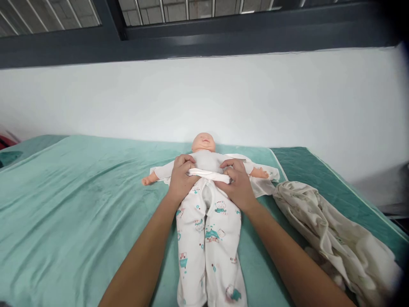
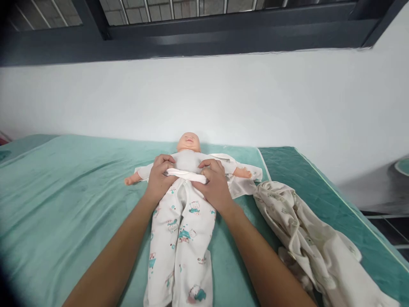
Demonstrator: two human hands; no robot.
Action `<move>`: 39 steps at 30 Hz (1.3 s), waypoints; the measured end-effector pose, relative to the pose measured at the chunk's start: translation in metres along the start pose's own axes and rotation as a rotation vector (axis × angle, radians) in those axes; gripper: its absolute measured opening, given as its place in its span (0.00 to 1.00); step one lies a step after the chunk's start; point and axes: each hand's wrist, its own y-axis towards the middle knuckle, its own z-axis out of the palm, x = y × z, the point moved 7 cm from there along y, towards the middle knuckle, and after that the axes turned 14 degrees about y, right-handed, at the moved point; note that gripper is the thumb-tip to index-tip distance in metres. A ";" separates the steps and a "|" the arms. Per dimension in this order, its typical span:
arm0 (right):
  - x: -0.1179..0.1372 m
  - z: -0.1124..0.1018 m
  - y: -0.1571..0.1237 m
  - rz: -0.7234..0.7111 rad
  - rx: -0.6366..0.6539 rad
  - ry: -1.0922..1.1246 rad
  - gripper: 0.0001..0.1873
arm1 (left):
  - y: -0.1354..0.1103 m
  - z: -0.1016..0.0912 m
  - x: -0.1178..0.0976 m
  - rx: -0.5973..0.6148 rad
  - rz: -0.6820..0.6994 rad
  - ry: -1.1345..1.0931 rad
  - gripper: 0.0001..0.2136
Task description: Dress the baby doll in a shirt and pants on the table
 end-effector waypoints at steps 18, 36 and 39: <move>-0.029 -0.018 -0.048 0.397 -0.004 0.235 0.18 | -0.032 -0.014 0.028 -0.127 -0.148 0.059 0.06; -0.032 -0.014 -0.063 0.525 0.193 0.057 0.20 | -0.087 -0.038 0.003 -0.109 -0.227 -0.013 0.10; -0.027 -0.013 -0.064 0.500 0.099 0.042 0.20 | -0.101 -0.045 -0.002 -0.120 -0.288 -0.050 0.07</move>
